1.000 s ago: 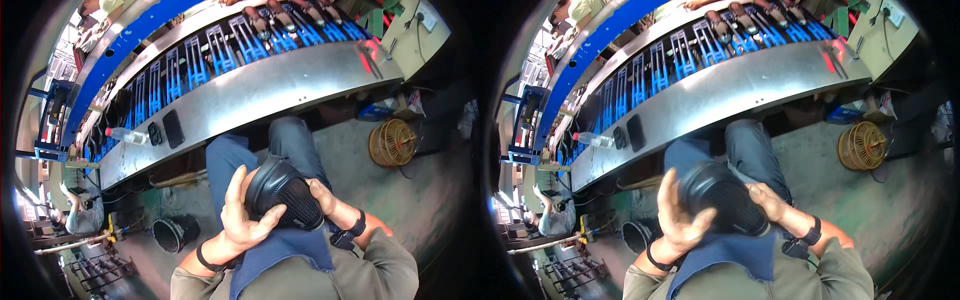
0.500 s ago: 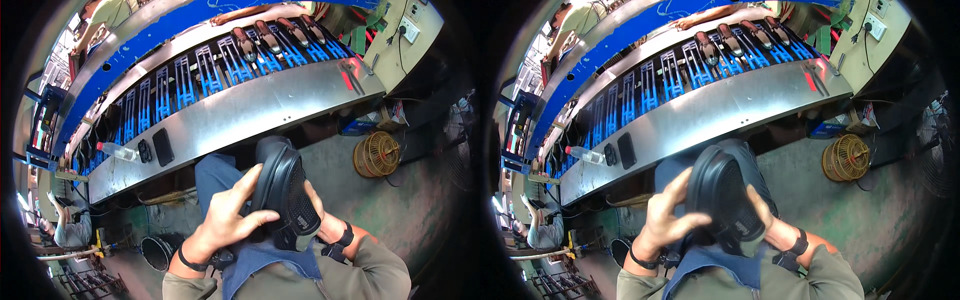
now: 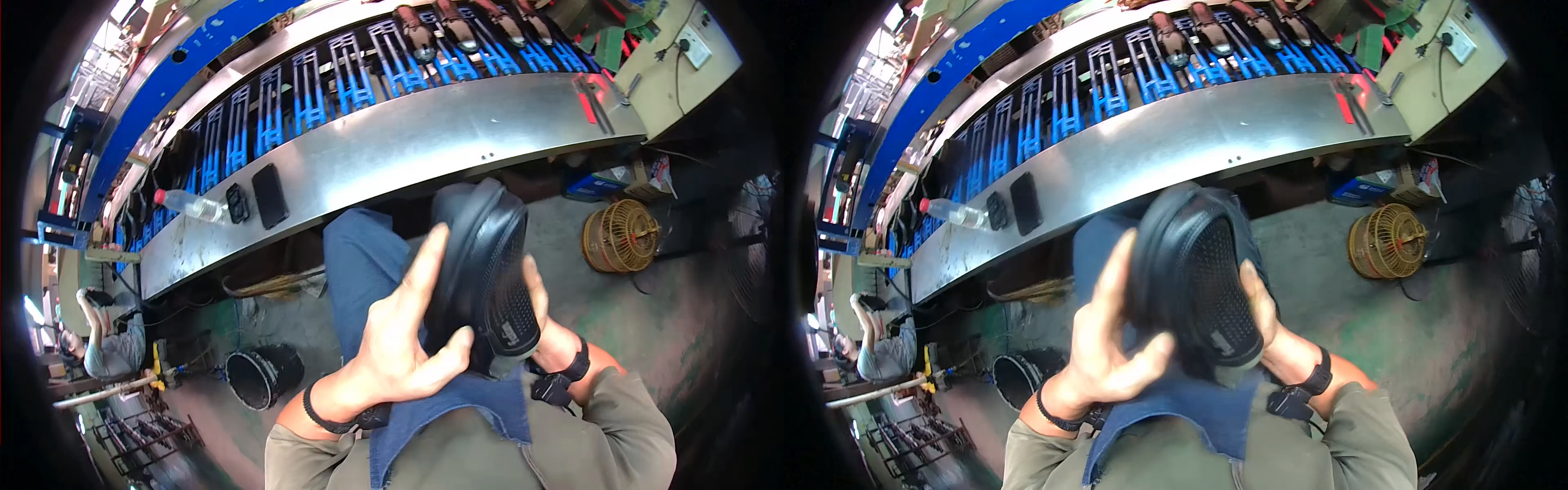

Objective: Inspecting and manually pressing shoe components together at an industrial assembly line.

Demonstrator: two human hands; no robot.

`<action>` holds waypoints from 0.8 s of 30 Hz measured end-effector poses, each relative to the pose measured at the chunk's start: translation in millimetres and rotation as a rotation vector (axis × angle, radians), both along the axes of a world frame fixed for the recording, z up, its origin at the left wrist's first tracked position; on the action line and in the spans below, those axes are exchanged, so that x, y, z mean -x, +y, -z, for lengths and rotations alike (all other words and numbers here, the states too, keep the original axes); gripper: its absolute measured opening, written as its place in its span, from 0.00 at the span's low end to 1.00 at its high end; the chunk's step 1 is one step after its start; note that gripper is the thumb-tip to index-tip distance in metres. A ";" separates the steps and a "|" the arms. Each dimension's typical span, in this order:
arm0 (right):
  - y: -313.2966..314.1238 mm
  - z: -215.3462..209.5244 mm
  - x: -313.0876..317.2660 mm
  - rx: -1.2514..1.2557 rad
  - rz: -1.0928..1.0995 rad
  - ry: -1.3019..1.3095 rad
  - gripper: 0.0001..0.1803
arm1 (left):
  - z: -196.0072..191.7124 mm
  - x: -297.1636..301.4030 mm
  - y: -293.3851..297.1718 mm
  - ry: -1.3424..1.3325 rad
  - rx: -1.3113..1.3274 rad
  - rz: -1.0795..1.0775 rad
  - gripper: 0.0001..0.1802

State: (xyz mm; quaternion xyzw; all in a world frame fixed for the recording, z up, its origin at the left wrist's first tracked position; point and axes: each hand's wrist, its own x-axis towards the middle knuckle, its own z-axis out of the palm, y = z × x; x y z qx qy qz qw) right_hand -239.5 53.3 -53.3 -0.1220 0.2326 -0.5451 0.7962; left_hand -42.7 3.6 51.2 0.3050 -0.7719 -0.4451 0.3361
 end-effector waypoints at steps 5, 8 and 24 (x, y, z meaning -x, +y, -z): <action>-23.6 -35.4 -47.8 0.470 0.027 1.070 0.41 | 51.9 -6.3 -14.8 0.624 -0.516 -0.449 0.43; -18.7 -53.7 -68.3 0.759 -0.222 1.414 0.49 | 71.4 -57.0 -23.1 0.844 -0.854 -0.253 0.44; -102.9 -110.6 -55.9 1.324 -0.391 1.234 0.37 | 39.0 -76.2 -7.8 0.542 -0.276 -0.372 0.59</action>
